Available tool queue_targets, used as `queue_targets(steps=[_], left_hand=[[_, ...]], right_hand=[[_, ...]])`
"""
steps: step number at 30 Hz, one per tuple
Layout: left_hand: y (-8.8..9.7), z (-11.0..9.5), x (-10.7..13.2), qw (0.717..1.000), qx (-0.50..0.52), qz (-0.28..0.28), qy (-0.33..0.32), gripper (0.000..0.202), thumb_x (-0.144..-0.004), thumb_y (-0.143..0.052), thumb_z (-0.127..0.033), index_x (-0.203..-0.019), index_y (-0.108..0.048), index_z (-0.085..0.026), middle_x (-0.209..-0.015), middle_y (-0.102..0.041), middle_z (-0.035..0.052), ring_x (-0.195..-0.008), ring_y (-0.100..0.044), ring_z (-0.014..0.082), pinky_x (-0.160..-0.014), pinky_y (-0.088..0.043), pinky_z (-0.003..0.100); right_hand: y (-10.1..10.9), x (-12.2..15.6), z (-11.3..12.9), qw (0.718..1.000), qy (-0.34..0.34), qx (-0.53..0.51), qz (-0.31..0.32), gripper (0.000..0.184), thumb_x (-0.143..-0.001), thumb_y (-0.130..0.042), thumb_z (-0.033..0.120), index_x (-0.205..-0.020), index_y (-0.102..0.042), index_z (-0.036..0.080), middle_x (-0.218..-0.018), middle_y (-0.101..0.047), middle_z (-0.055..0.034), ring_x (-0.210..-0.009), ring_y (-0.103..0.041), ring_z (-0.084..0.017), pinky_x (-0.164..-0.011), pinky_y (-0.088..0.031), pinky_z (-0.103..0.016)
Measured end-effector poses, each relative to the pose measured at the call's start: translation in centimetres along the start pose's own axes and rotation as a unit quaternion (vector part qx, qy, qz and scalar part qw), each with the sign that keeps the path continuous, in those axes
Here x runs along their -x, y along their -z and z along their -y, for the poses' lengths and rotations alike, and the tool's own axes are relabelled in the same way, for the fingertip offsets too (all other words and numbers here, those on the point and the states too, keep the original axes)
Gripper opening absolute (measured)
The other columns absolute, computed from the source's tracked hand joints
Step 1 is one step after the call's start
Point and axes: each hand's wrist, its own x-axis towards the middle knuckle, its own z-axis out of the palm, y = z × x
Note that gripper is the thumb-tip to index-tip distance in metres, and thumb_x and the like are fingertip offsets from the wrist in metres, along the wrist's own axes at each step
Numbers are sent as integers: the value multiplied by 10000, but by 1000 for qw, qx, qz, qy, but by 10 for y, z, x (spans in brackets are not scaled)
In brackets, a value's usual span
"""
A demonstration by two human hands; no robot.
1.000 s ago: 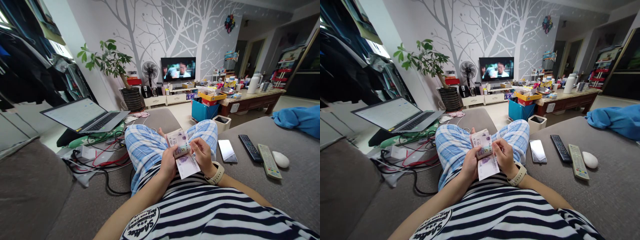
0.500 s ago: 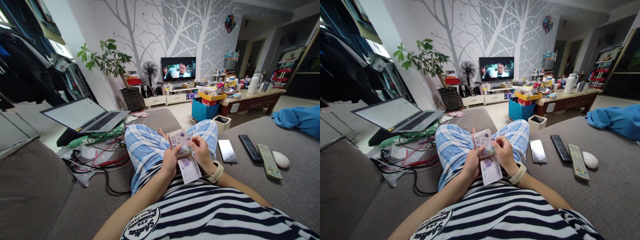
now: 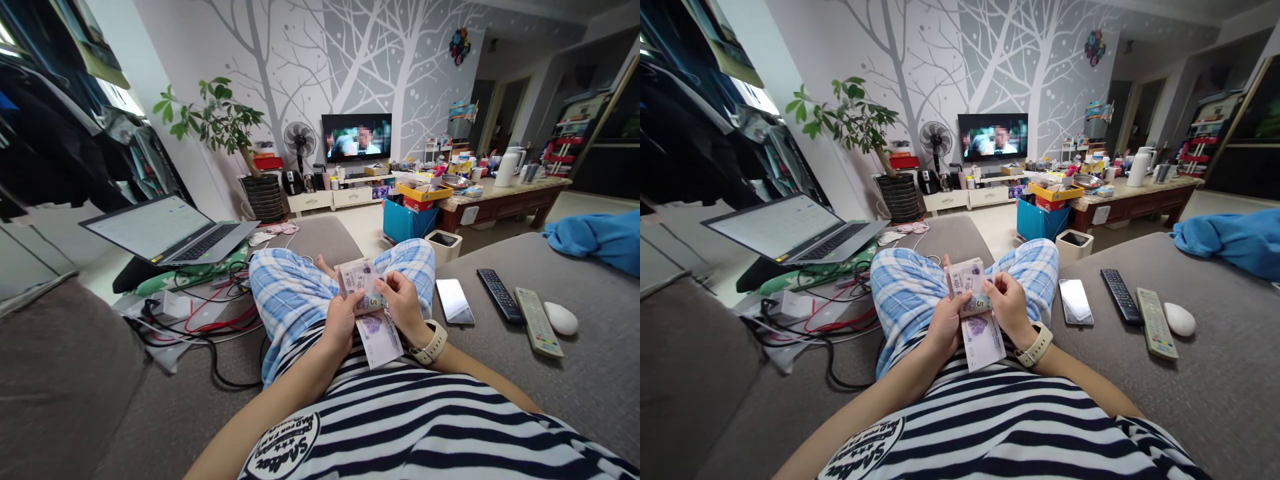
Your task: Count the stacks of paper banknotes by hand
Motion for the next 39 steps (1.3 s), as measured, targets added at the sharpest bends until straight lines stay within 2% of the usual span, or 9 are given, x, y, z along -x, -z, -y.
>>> queue_targets(steps=[9, 14, 19, 25, 32, 39], left_hand=[[-2, -1, -5, 999, 27, -14, -17, 234, -757, -648, -269, -915, -712, -109, -861, -768, 92, -901, -720, 274, -858, -565, 410], [2, 1, -9, 999, 32, -8, -36, 248, -742, -657, -278, -925, -715, -122, -877, -771, 73, -890, -721, 249, -872, -552, 375], [3, 1, -9, 999, 29, -15, -24, 241, -722, -666, -292, -881, -714, -117, -869, -770, 93, -914, -713, 274, -838, -558, 385], [3, 1, -8, 999, 17, -13, -32, 226, -683, -650, -280, -835, -709, -124, -833, -766, 80, -892, -711, 276, -797, -558, 370], [3, 1, -9, 999, 8, -16, -37, 230, -674, -658, -304, -811, -701, -125, -803, -760, 73, -873, -708, 269, -783, -556, 357], [1, 0, -7, 999, 9, -19, -34, 216, -681, -660, -291, -810, -699, -123, -789, -757, 76, -879, -711, 277, -790, -558, 359]], right_hand=[[0, 0, 3, 1000, 11, 20, 1, 317, -824, -643, 393, -639, -462, 210, -597, -416, 58, -576, -381, -123, -547, -315, -268], [0, 3, 7, 999, 24, -14, 16, 295, -852, -629, 394, -669, -496, 204, -615, -435, 51, -578, -388, -121, -549, -327, -265], [0, 6, 9, 998, 43, -35, 39, 254, -877, -612, 395, -721, -567, 199, -629, -492, 36, -587, -435, -130, -548, -352, -264], [-1, 6, 8, 997, 41, -50, 34, 187, -882, -607, 369, -807, -618, 197, -681, -555, 20, -625, -491, -141, -583, -391, -266], [1, 8, 14, 997, 56, -28, 40, 228, -909, -557, 367, -762, -592, 197, -623, -483, 36, -575, -425, -128, -552, -346, -267], [1, 9, 17, 998, 55, -12, 39, 276, -909, -538, 417, -736, -576, 206, -617, -480, 29, -575, -425, -139, -553, -349, -275]])
